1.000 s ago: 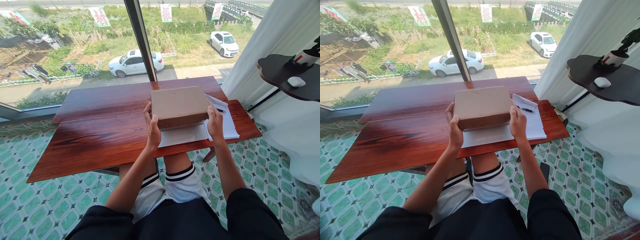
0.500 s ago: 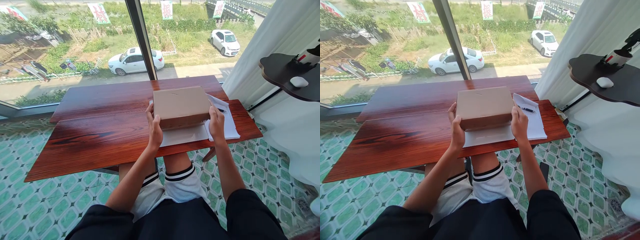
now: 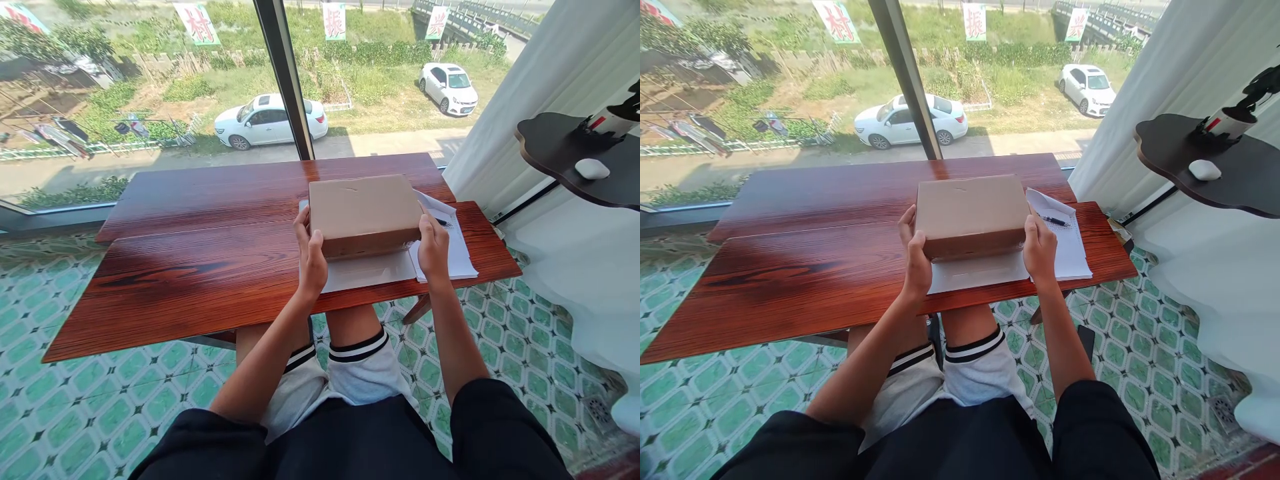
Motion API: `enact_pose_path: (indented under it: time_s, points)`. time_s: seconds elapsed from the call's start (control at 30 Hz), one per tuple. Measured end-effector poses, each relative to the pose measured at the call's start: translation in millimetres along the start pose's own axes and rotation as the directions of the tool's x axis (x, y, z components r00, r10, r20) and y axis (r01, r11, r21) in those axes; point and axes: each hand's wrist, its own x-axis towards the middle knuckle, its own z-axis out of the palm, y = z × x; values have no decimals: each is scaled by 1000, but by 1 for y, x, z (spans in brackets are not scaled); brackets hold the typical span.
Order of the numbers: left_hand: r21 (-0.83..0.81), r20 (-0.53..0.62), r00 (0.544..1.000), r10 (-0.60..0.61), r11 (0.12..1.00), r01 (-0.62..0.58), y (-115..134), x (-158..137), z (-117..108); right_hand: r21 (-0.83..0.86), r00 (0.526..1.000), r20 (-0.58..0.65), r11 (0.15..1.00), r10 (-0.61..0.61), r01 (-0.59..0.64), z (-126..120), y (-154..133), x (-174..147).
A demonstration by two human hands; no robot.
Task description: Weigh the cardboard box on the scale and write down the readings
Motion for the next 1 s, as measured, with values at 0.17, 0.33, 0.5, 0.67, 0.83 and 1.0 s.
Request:
enact_pose_path:
  time_s: [0.17,0.33,0.5,0.67,0.83,1.0]
  points:
    - [5,10,1000,7,1000,-7,1,0,-1,-50,1000,-1,999,-2,2,0,2,0]
    - [-15,42,999,3,1000,-3,4,2,-1,-13,1000,14,1000,-9,10,-3,3,1]
    - [17,44,997,68,998,-68,8,4,-9,-8,1000,7,1000,-21,21,-6,4,4]
    - [118,-12,956,294,950,-290,33,3,-24,-172,895,-364,963,-260,209,-5,-23,-6]
    - [74,-58,845,532,846,-527,70,0,-40,-209,798,-265,840,-542,501,12,-68,-36]
    - [26,42,784,619,784,-620,102,-8,-56,152,682,113,690,-723,707,56,-93,-73]
